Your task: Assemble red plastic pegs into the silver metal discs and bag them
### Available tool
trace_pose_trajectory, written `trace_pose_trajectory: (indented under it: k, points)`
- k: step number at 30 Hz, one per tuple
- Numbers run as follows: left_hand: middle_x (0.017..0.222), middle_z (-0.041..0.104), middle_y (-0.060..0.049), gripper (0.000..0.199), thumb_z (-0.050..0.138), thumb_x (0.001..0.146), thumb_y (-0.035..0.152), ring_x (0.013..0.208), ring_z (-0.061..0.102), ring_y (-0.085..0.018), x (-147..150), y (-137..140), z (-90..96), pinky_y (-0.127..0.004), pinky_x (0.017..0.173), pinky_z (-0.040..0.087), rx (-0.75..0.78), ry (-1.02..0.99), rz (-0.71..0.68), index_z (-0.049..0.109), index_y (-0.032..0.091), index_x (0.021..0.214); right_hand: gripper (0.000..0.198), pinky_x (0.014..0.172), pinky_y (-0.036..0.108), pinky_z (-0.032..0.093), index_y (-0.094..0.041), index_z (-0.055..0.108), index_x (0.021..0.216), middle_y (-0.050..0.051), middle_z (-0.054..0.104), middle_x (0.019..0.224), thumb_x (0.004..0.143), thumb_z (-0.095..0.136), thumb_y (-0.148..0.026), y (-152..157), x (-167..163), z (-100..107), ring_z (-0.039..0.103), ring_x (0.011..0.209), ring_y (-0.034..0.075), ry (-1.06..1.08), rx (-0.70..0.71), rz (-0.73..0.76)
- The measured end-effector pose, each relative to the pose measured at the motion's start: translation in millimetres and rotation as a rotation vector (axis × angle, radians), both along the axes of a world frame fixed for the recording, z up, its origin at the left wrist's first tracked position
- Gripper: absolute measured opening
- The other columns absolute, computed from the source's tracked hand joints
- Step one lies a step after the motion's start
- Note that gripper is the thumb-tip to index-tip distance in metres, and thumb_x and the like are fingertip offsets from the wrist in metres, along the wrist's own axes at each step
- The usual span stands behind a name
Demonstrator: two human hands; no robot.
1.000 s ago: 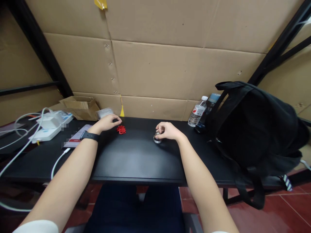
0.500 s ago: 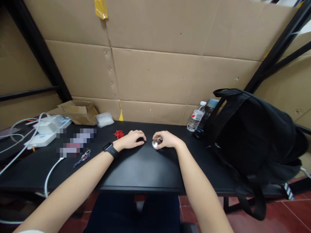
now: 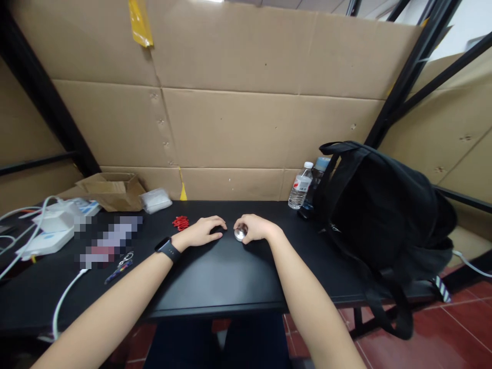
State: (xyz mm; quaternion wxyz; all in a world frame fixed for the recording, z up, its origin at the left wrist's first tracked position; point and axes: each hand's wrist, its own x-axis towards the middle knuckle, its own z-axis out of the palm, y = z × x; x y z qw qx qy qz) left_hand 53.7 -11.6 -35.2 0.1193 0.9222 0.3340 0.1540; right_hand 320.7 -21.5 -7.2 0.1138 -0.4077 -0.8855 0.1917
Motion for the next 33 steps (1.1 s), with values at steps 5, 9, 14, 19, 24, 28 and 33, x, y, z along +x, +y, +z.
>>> trace_pose_trajectory:
  k: [5,9,14,19,24,28,33]
  points:
    - [0.132,0.064,-0.006,0.028,0.057,0.095,0.035,0.123,0.061,-0.024,-1.2,0.3,0.7,-0.038,0.106,0.046,-0.007,0.008,-0.005,0.065,0.028,0.122,0.052,0.075,0.028,0.053,-0.022,0.075,0.108,0.003,0.071,0.098,0.058,0.081,-0.014,-0.8,0.0,0.8,0.067,0.083,0.019,0.020,-0.033,-0.017]
    - [0.141,0.059,-0.008,0.037,0.057,0.095,0.044,0.133,0.054,-0.029,0.6,-2.0,-0.1,-0.048,0.111,0.041,-0.016,0.038,0.038,0.062,0.029,0.128,0.049,0.075,0.027,0.054,-0.021,0.074,0.107,0.002,0.071,0.097,0.059,0.080,-0.013,0.1,0.2,-0.3,0.067,0.082,0.018,0.047,-0.074,-0.027]
    - [0.167,0.029,-0.010,0.076,0.059,0.086,0.071,0.155,0.017,-0.041,3.0,-7.6,-0.3,-0.065,0.120,0.020,-0.147,0.140,0.064,0.044,0.033,0.151,0.071,0.091,0.035,0.054,-0.023,0.067,0.127,0.006,0.070,0.113,0.059,0.088,-0.027,4.3,8.6,-1.0,0.069,0.100,0.024,0.022,-0.085,-0.016]
    - [0.171,0.015,-0.004,0.090,0.055,0.080,0.082,0.156,0.003,-0.045,6.8,-11.6,-3.6,-0.074,0.118,0.008,-0.189,0.199,0.058,0.032,0.042,0.158,0.117,0.118,0.053,0.036,-0.027,0.055,0.146,0.016,0.042,0.158,0.040,0.096,-0.057,7.4,23.7,-0.1,0.040,0.146,0.041,-0.165,-0.141,-0.194]
    - [0.171,0.011,-0.003,0.095,0.054,0.078,0.086,0.156,-0.001,-0.046,12.5,-14.8,-5.6,-0.080,0.113,0.002,-0.197,0.223,0.071,0.026,0.045,0.160,0.135,0.120,0.066,0.026,-0.031,0.043,0.155,0.018,0.025,0.167,0.035,0.094,-0.066,5.3,23.4,3.2,0.019,0.153,0.049,-0.272,-0.256,-0.300]
    - [0.171,0.012,-0.003,0.096,0.055,0.077,0.086,0.156,0.002,-0.046,13.6,-14.4,-4.0,-0.080,0.113,0.003,-0.204,0.218,0.075,0.027,0.045,0.159,0.136,0.122,0.063,0.024,-0.030,0.041,0.156,0.018,0.022,0.168,0.036,0.094,-0.067,5.0,21.4,3.9,0.020,0.153,0.048,-0.286,-0.241,-0.279]
    - [0.171,0.014,-0.003,0.096,0.057,0.076,0.086,0.156,0.002,-0.046,13.5,-13.2,-3.6,-0.079,0.115,0.004,-0.213,0.218,0.072,0.029,0.046,0.158,0.134,0.123,0.061,0.024,-0.030,0.041,0.156,0.017,0.024,0.168,0.039,0.093,-0.068,7.6,24.2,1.2,0.019,0.154,0.046,-0.290,-0.228,-0.260]
